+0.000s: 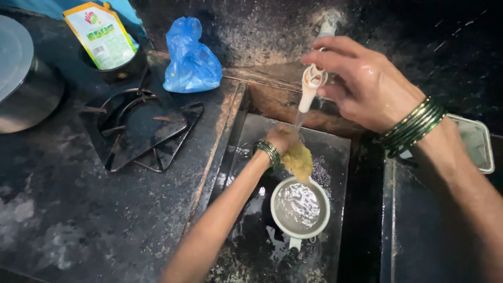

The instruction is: The person cleans a kitchen sink and countertop using a sponge and water. They scrub the sink basin, wash a metal stove grate, and wipe the surrounding counter area. Finally, they dry a metal plate and ladle with a yellow cloth.

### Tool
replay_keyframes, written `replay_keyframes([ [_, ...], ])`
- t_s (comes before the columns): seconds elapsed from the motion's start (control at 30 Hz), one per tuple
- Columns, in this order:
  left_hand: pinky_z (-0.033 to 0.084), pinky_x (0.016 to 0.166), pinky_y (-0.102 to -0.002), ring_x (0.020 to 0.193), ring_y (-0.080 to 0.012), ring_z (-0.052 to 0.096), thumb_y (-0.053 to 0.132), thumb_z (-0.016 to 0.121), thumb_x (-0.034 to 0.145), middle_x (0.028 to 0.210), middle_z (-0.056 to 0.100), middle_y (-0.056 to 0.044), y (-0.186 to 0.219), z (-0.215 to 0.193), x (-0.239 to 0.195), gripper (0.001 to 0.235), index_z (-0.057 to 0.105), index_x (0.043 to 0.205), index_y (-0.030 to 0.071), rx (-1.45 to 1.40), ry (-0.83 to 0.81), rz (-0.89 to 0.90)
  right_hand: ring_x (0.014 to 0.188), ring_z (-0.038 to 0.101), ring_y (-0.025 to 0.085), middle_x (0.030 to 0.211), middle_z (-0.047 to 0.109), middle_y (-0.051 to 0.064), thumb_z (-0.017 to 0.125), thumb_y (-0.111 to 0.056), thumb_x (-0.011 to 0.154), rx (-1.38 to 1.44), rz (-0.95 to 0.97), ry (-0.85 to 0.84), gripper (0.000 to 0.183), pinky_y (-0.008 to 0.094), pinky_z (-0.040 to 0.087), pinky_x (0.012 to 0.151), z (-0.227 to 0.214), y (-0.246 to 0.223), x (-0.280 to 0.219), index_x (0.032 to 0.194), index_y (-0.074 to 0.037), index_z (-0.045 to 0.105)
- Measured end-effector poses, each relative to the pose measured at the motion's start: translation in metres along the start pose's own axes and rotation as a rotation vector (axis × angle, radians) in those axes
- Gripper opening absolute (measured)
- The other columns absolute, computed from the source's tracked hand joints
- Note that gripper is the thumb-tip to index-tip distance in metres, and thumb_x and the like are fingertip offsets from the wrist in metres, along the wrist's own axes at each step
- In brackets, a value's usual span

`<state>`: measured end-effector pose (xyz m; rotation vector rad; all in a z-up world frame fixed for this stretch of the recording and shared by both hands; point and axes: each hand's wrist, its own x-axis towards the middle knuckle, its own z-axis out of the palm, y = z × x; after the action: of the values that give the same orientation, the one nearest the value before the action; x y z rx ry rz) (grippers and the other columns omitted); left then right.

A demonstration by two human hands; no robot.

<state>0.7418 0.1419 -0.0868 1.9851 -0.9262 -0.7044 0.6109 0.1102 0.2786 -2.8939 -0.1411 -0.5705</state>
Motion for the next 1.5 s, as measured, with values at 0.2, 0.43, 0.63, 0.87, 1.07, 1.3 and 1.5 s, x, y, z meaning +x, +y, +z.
replay_keyframes([
  [0.2,0.040,0.041,-0.047,0.044,-0.0270,0.055,0.034,0.057,0.102,0.072,0.062,-0.014,-0.009,-0.021,-0.024,0.033,0.061,0.106,0.001,-0.944,-0.248,-0.346,0.072,0.068,0.029,0.101,0.073,0.012,0.083,-0.033,0.086,-0.366,0.147,-0.015,0.035,0.042,0.053,0.058,0.002,0.003,0.004,0.114,-0.013,0.080],
  [0.43,0.057,0.069,-0.053,0.073,-0.0275,0.069,0.044,0.056,0.095,0.094,0.071,-0.009,0.010,-0.022,-0.036,0.032,0.061,0.112,0.018,-1.399,-0.157,-0.795,0.113,0.064,0.023,0.129,0.063,0.013,0.083,-0.037,0.099,0.056,0.350,0.440,0.052,0.038,0.055,0.093,0.073,0.014,-0.040,0.138,-0.010,0.062],
  [0.63,0.056,0.079,-0.049,0.082,-0.0263,0.070,0.046,0.058,0.098,0.099,0.070,-0.007,0.023,-0.010,-0.066,0.036,0.061,0.114,0.014,-1.412,-0.231,-0.604,0.135,0.048,0.027,0.151,0.051,0.018,0.045,-0.050,0.110,0.978,1.082,0.345,0.066,0.038,0.040,0.109,0.212,0.015,-0.114,0.153,0.000,0.046],
  [0.87,0.053,0.075,-0.037,0.086,-0.0198,0.064,0.079,0.046,0.098,0.094,0.067,-0.005,0.053,-0.014,-0.061,0.072,0.063,0.115,0.011,-1.366,-0.226,-0.361,0.115,0.061,0.019,0.128,0.058,0.007,0.055,-0.057,0.095,0.961,1.119,0.340,0.076,0.033,0.050,0.093,0.232,0.002,-0.106,0.151,-0.011,0.030],
  [1.07,0.057,0.081,-0.039,0.090,-0.0241,0.067,0.085,0.043,0.090,0.097,0.072,-0.009,0.044,-0.031,-0.068,0.083,0.062,0.117,0.009,-1.577,-0.348,-0.461,0.093,0.069,0.027,0.099,0.072,0.015,0.068,-0.037,0.092,0.644,1.144,0.260,0.040,0.040,0.055,0.083,0.217,-0.016,-0.093,0.116,-0.005,0.063],
  [1.3,0.058,0.091,-0.045,0.102,-0.0280,0.068,0.061,0.048,0.099,0.107,0.071,-0.011,0.030,0.006,-0.077,0.051,0.061,0.112,0.013,-1.623,0.037,-0.807,0.093,0.070,0.018,0.101,0.075,0.010,0.059,-0.011,0.094,0.684,0.924,0.396,0.020,0.032,0.055,0.084,0.233,-0.023,-0.107,0.113,-0.005,0.062],
  [1.5,0.056,0.086,-0.038,0.099,-0.0245,0.068,0.055,0.046,0.099,0.112,0.071,-0.011,0.048,0.032,-0.096,0.055,0.067,0.116,0.007,-1.352,0.140,-0.667,0.088,0.070,0.017,0.095,0.076,0.009,0.064,-0.015,0.099,0.690,0.978,0.445,0.016,0.031,0.055,0.081,0.241,-0.016,-0.111,0.109,-0.004,0.071],
])
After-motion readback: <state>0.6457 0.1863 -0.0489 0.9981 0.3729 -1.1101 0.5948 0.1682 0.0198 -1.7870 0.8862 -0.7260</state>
